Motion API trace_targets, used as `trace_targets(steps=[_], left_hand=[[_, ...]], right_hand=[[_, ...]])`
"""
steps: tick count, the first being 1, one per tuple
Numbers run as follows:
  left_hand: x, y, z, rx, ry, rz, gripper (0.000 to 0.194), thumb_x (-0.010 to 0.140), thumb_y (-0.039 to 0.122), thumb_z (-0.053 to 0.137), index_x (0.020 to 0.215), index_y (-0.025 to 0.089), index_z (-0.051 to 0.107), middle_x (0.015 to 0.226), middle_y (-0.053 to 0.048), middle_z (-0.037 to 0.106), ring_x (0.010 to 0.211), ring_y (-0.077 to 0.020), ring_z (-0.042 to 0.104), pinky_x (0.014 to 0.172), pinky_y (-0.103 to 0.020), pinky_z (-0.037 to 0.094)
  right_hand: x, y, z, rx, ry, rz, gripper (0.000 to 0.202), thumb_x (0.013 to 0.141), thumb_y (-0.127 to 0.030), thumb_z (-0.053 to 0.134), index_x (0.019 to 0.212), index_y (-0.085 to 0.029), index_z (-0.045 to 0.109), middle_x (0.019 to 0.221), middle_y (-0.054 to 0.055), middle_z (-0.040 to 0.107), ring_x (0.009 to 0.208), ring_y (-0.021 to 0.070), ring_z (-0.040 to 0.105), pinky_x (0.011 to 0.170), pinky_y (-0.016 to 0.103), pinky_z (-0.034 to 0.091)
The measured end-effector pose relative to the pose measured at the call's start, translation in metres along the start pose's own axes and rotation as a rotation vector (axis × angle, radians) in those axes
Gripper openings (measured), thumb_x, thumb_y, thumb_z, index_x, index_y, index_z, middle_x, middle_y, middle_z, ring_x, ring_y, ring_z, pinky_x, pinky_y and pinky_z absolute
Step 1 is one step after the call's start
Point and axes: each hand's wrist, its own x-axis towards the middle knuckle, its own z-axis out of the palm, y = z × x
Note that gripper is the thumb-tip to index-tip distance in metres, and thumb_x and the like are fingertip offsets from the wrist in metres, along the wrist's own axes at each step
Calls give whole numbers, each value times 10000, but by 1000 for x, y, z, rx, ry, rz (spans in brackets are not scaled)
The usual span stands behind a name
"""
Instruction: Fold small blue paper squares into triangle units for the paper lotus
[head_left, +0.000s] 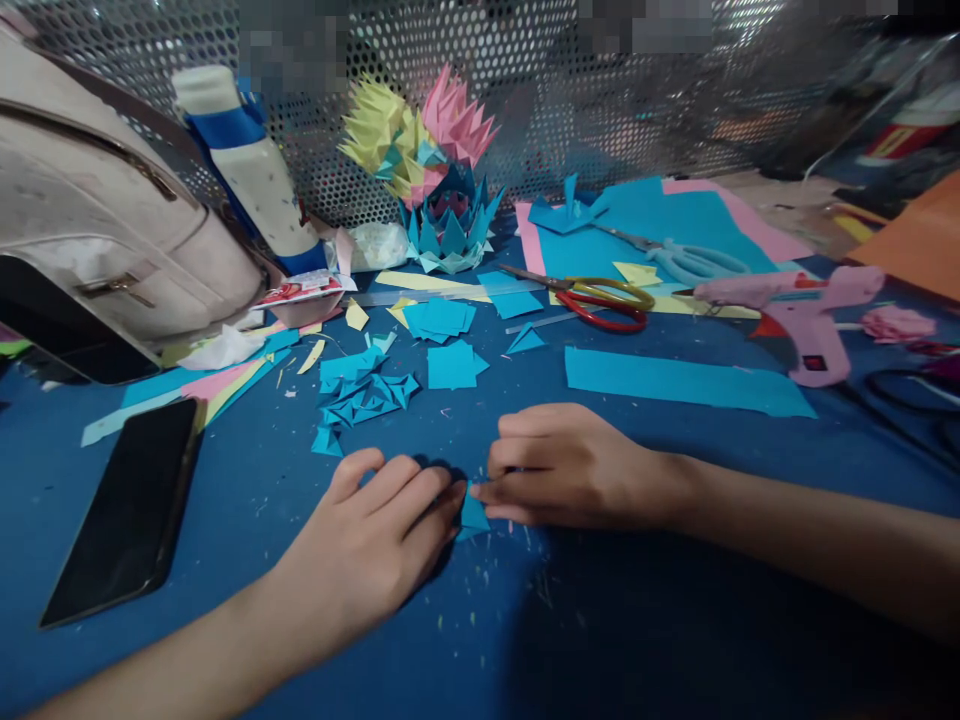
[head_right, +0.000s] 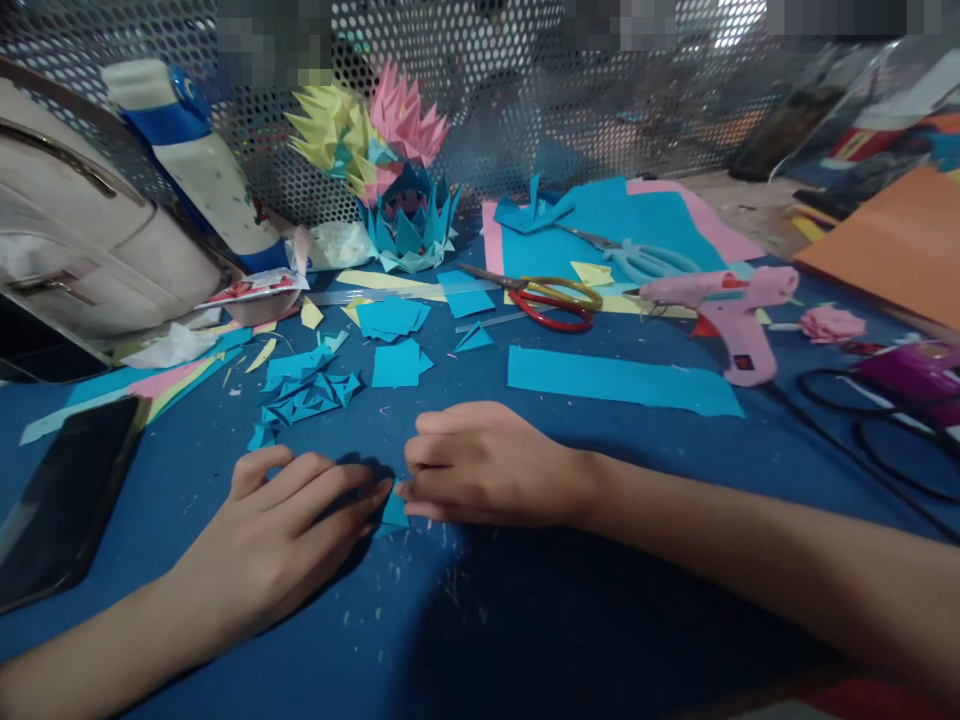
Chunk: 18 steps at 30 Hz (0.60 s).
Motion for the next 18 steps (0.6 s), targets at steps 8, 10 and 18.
trace_targets(steps=[8,10,18], left_hand=[[-6,-2,1,-43,-14,-14,247,1033,161,447,1068,145,691,1029,-56,716,876,-204,568,848,-392,294],[-6,-3,2,-57,-4,-26,216,1023,164,476,1026,149,692,998,-48,715,859,-199,566,843,-388,292],[0,-13,1,-292,-58,-130,199,1044,306,487,1016,211,660,939,-7,667,842,-177,555,832,-378,257]], right_hand=[[4,-5,0,-42,25,56,189,1008,-323,510,1048,-200,648,899,11,663,801,158,556,764,329,418],[6,-8,0,-75,35,49,191,1003,-324,518,1024,-192,655,881,5,657,817,162,545,722,331,404],[7,-12,6,-19,21,143,174,1008,-301,523,952,-184,639,910,23,644,827,155,526,695,301,377]])
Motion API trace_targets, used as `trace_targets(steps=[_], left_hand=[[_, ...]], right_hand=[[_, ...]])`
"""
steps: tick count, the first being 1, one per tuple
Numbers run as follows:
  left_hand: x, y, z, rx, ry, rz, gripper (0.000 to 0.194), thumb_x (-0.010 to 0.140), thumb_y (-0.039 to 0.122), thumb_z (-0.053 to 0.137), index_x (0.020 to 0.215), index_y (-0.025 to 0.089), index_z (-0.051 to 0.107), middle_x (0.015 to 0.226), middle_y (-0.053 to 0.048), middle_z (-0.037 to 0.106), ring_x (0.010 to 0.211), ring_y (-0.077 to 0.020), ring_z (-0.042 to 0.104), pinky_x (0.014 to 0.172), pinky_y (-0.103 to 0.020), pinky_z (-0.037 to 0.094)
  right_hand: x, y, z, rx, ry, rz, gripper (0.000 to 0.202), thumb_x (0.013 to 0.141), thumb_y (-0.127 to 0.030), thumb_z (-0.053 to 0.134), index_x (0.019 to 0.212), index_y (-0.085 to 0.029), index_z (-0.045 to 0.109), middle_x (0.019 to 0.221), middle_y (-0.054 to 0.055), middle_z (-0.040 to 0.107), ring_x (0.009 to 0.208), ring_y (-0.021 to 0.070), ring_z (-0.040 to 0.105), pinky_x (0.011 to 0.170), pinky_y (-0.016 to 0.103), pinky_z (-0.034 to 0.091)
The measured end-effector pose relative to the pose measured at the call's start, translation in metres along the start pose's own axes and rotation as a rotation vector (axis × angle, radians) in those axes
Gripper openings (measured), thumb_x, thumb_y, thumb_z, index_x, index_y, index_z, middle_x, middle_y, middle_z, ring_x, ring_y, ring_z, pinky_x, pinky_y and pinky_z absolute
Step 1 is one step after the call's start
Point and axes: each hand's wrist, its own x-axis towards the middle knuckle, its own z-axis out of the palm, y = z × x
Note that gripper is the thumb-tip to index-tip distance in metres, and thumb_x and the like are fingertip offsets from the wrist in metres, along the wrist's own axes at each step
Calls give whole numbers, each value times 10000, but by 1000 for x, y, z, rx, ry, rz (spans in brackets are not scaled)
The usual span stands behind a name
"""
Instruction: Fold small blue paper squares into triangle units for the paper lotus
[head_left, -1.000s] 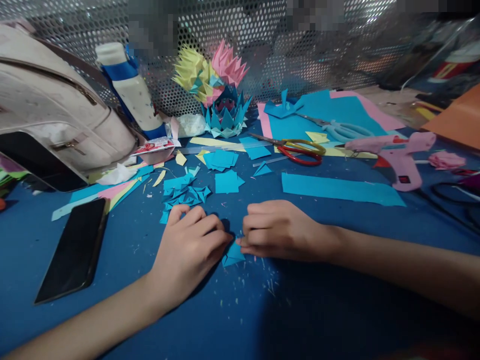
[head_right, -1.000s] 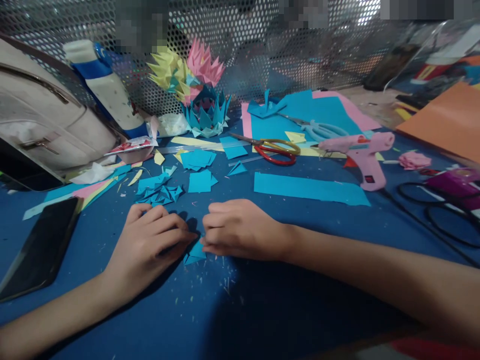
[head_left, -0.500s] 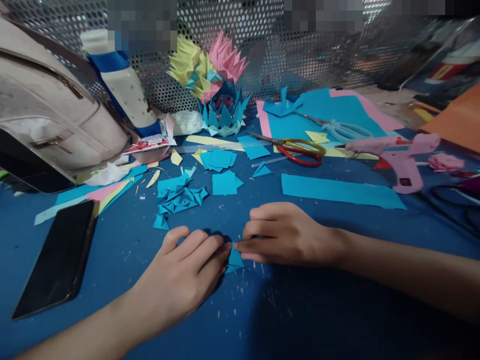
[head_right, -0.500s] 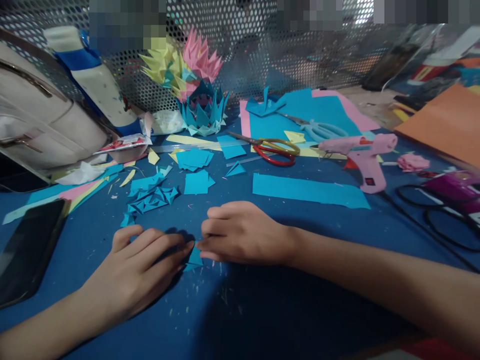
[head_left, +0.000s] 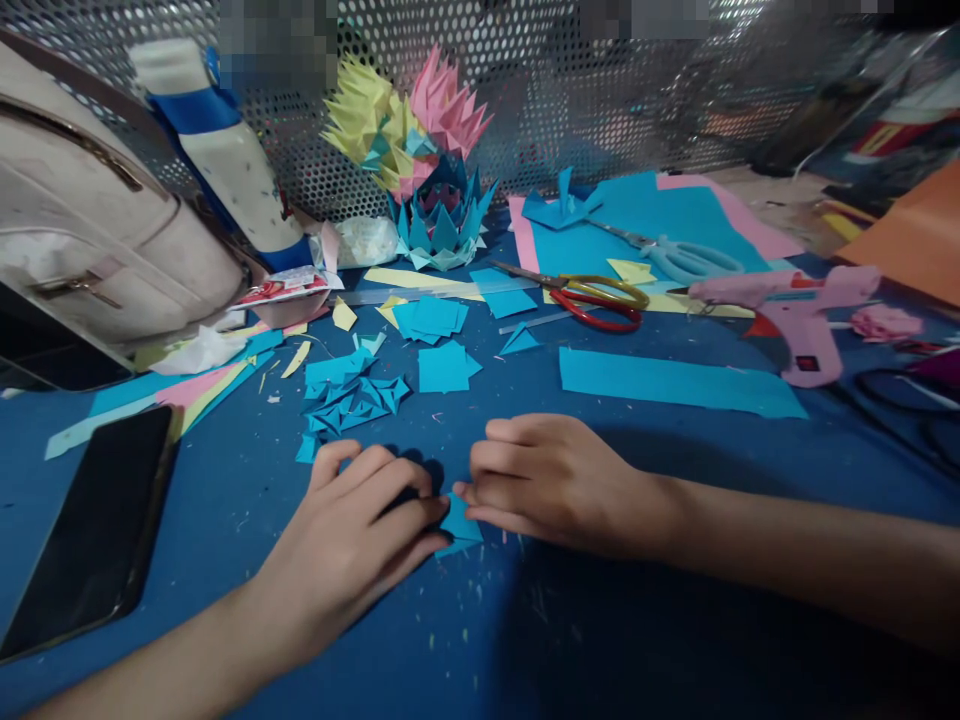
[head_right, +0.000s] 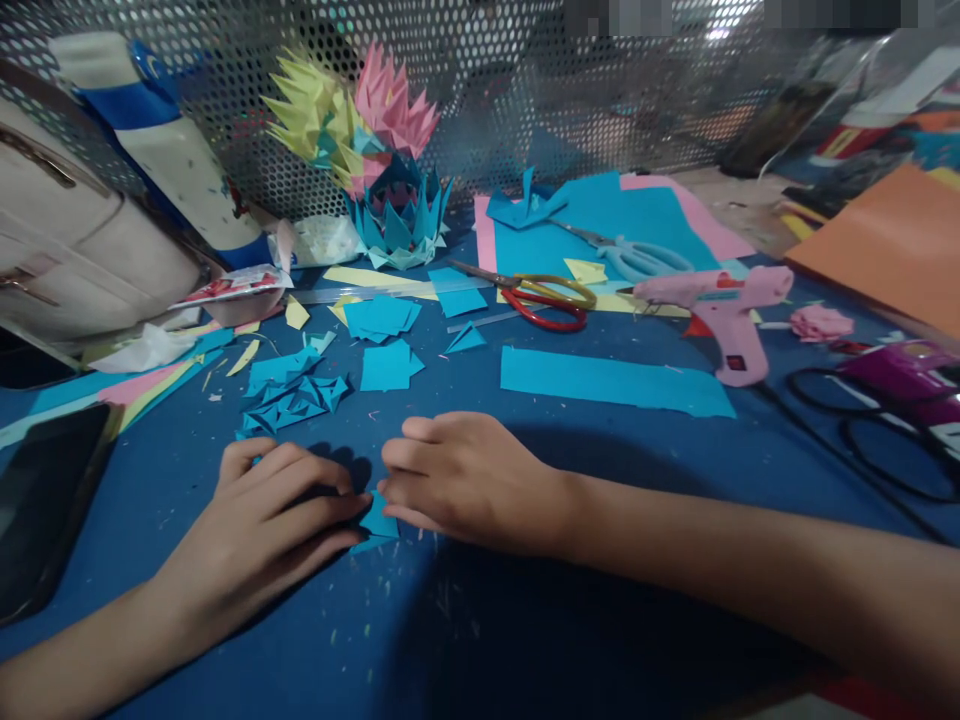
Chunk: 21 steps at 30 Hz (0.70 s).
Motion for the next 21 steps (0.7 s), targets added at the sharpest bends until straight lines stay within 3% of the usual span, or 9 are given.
trace_targets(steps=[5,8,16,21], left_hand=[[5,-4,-1,-134,-104,-160,212,976,445,565,1040,244,592,1015,2,622,931,-187,538,865,-356,250],[8,-7,0,-150,-160,-191,274,927,488,610,1018,237,548,1019,1,591,965,-202,525,856,-340,245],[8,-6,0,-196,-141,-192,210,935,374,653,988,215,526,1009,11,559,974,-189,519,857,-322,241],[13,-15,-8,-267,-205,-62,108,965,326,622,907,236,628,952,24,560,928,-166,537,860,-313,261]], right_hand=[[7,3,0,230,-183,191,177,902,-359,686,924,-191,633,866,5,631,806,151,532,648,263,354],[8,6,-1,377,-184,269,170,875,-324,723,956,-203,636,883,-10,628,853,138,556,677,243,364],[4,7,-1,424,-136,204,140,922,-313,661,968,-183,636,928,15,627,903,153,552,747,257,402],[5,6,-2,408,-148,177,143,945,-318,627,984,-180,633,935,23,630,908,160,549,759,263,412]])
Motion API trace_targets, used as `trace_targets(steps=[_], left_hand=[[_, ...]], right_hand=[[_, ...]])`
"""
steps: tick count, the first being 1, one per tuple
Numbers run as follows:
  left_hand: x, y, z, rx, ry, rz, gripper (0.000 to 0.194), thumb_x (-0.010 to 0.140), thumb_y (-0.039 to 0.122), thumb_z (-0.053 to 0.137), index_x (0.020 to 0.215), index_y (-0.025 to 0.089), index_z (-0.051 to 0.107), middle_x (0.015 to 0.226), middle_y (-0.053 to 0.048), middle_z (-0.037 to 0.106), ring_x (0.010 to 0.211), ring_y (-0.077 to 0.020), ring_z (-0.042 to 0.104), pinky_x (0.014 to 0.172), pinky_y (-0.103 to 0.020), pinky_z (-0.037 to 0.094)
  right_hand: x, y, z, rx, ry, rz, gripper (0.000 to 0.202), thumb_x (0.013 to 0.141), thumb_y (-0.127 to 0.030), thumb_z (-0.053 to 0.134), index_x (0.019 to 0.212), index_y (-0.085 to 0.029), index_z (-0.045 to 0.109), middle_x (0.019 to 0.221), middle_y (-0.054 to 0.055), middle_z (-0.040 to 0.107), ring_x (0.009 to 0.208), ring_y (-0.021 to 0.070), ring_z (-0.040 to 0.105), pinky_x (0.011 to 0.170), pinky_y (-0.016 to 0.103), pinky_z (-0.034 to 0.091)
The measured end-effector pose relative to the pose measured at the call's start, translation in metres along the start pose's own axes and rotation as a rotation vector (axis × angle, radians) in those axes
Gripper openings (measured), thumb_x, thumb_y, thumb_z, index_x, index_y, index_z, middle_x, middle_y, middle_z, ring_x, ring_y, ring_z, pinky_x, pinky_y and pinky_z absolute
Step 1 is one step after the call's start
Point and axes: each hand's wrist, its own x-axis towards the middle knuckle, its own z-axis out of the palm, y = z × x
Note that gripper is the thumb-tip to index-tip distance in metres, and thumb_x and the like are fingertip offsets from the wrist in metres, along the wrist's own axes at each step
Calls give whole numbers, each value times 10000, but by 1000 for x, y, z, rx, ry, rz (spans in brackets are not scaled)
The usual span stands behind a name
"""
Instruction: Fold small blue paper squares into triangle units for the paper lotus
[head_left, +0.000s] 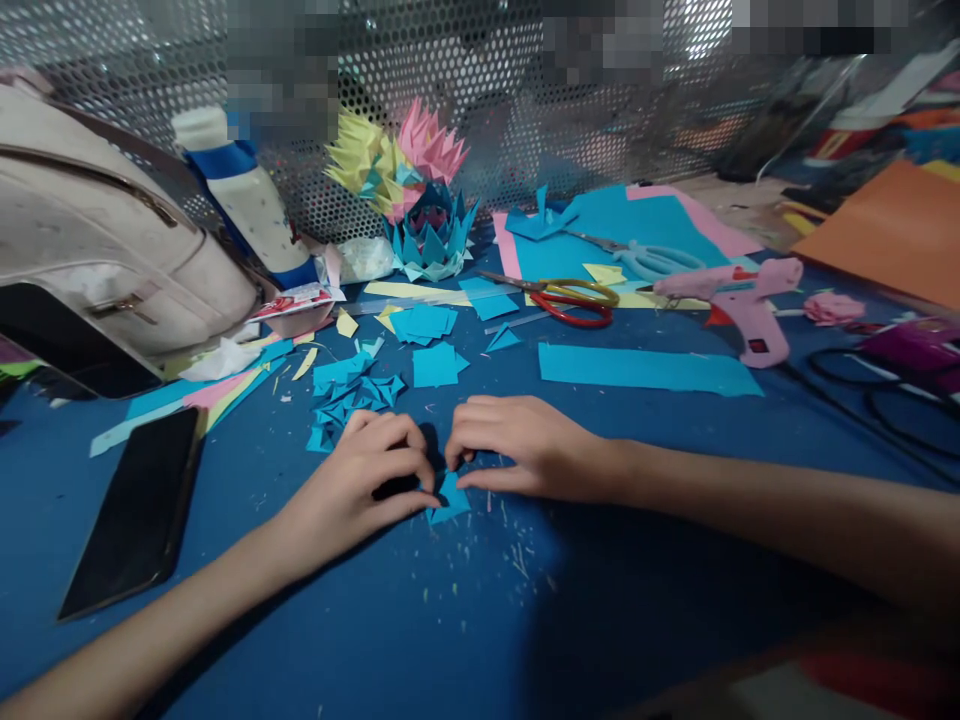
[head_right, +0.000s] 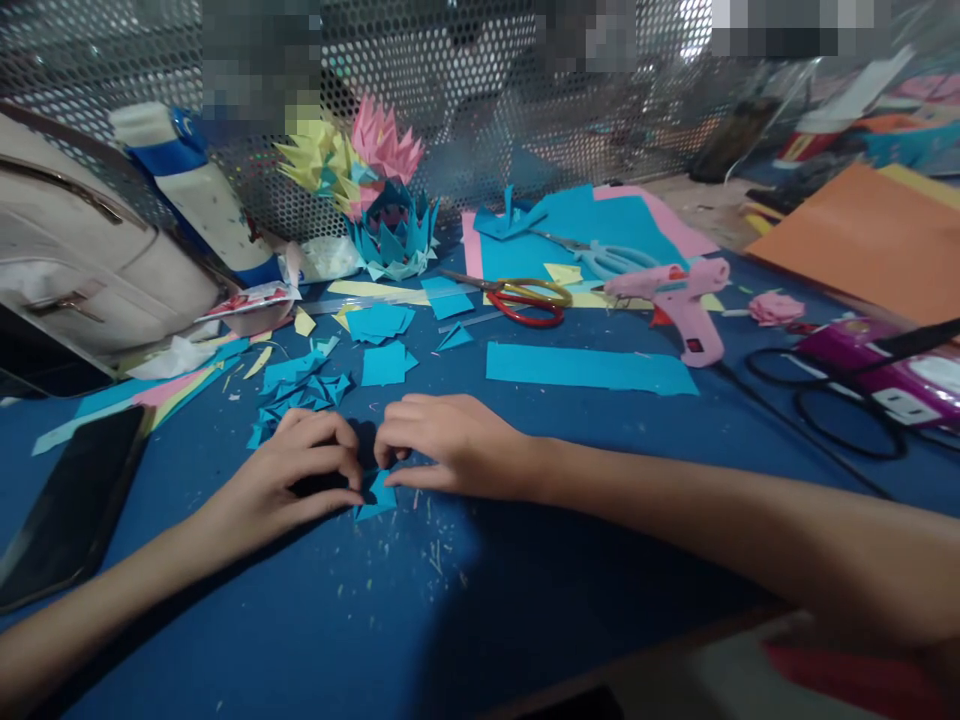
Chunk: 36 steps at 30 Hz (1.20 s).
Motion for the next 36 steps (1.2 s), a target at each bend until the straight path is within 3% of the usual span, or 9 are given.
trace_targets(steps=[5,13,17,23,29,36], left_hand=[[1,-12,-12,-25,-85,65,97,969,314,619,923,264,687,981,22,586,960,-163,553,876,-313,261],[1,-15,-18,-21,-160,129,147,991,199,581,1003,291,695,1066,9,597,1025,-172,541,924,-327,255],[2,-15,-17,-16,-140,131,91,976,240,612,984,284,692,1056,10,605,1016,-175,545,917,-327,259],[5,-9,-7,-21,-99,65,105,988,280,593,915,259,665,1000,23,617,964,-168,560,902,-330,266],[6,-2,-1,22,-56,-111,113,939,306,667,994,234,599,1035,8,608,990,-194,548,876,-331,291],[3,9,0,56,-48,-280,143,908,308,686,857,205,600,890,15,588,819,-184,530,776,-318,312]], right_hand=[[-1,1,0,9,-13,-9,149,952,-320,617,994,-178,636,947,28,635,917,161,549,770,262,416],[-1,2,0,14,-2,-16,144,944,-307,628,994,-173,645,943,28,637,910,161,553,772,263,421],[-1,2,0,25,8,-11,136,939,-303,635,983,-175,649,934,25,637,904,159,555,764,257,420],[0,3,2,33,20,-5,127,937,-301,637,979,-183,654,917,16,634,891,152,554,747,252,414],[-1,2,2,9,31,-10,147,931,-310,647,979,-171,646,921,18,630,893,149,552,733,253,398],[1,-1,0,14,11,94,192,905,-358,674,964,-183,623,887,1,600,844,137,538,686,252,365]])
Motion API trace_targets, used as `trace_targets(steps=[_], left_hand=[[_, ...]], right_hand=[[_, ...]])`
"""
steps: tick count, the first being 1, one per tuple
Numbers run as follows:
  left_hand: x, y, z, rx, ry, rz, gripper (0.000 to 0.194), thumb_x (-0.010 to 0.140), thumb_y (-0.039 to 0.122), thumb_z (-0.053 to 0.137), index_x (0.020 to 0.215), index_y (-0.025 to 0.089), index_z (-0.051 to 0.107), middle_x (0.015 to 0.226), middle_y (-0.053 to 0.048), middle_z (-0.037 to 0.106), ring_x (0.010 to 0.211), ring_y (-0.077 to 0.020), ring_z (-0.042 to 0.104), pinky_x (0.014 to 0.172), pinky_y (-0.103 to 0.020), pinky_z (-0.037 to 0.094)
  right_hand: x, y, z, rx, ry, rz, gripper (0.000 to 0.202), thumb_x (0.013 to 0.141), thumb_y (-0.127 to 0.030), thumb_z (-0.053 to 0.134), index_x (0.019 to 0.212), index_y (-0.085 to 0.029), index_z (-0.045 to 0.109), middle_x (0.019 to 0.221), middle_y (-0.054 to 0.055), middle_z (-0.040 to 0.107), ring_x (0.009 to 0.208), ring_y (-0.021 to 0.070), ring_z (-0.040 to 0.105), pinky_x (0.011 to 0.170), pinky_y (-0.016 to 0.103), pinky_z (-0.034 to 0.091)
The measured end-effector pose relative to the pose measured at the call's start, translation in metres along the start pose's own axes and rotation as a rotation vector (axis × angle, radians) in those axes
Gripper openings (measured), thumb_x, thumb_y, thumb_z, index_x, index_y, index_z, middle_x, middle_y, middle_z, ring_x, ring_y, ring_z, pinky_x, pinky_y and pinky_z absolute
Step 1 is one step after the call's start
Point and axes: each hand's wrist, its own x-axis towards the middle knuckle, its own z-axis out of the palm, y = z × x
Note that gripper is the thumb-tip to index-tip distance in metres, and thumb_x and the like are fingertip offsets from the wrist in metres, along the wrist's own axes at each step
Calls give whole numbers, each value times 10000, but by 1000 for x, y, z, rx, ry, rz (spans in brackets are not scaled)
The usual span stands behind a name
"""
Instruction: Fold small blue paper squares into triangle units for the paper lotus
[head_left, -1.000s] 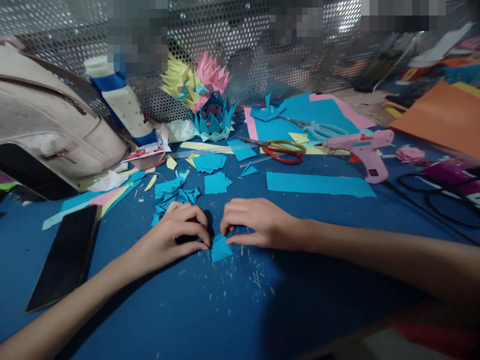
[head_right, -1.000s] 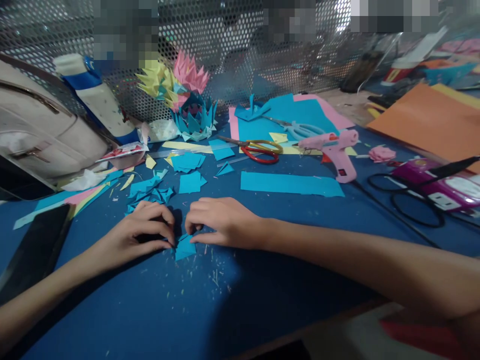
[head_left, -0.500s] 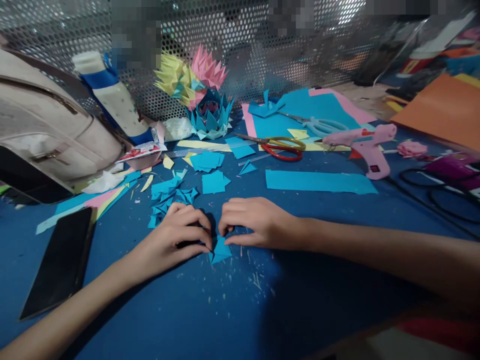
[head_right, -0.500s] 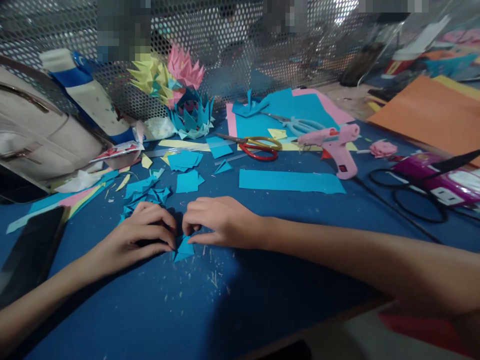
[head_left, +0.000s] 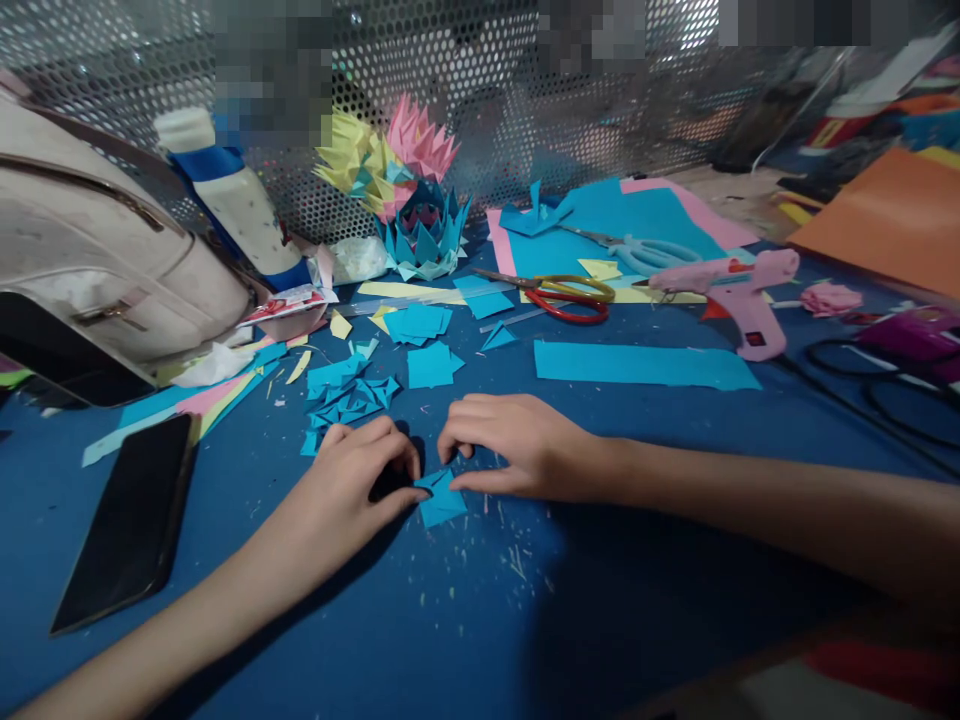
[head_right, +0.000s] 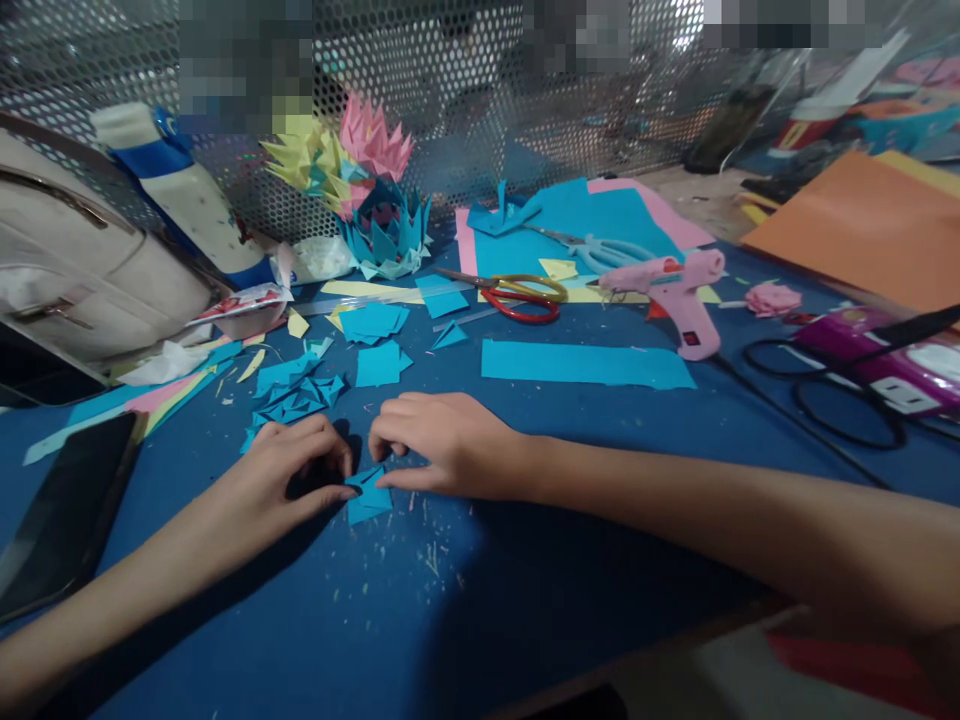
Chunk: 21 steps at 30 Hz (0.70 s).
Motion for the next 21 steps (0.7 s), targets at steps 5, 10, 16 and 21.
trace_targets(steps=[5,10,16,21], left_hand=[[0,4,1,-32,11,-29,92,883,208,689,822,202,620,852,33,591,778,-163,531,775,-321,302],[0,10,2,-93,38,-42,74,889,182,657,825,211,636,746,51,605,726,-153,520,734,-307,304],[-1,9,5,-182,96,-60,80,866,284,705,806,232,695,733,41,679,692,-156,526,674,-287,341],[0,10,9,-248,135,-80,195,877,382,668,756,236,713,707,21,693,681,-164,537,686,-301,357]], right_hand=[[0,-2,-1,45,-19,20,182,897,-352,686,944,-185,632,878,-4,598,860,136,538,683,248,360],[0,-1,-1,122,-18,6,151,921,-330,655,907,-180,664,835,6,622,845,146,536,712,258,377],[0,-2,-3,271,36,50,113,892,-276,667,843,-174,667,786,0,624,803,136,541,719,261,391],[1,-4,-2,373,56,105,109,861,-265,691,807,-171,679,761,1,619,761,131,525,680,256,384]])
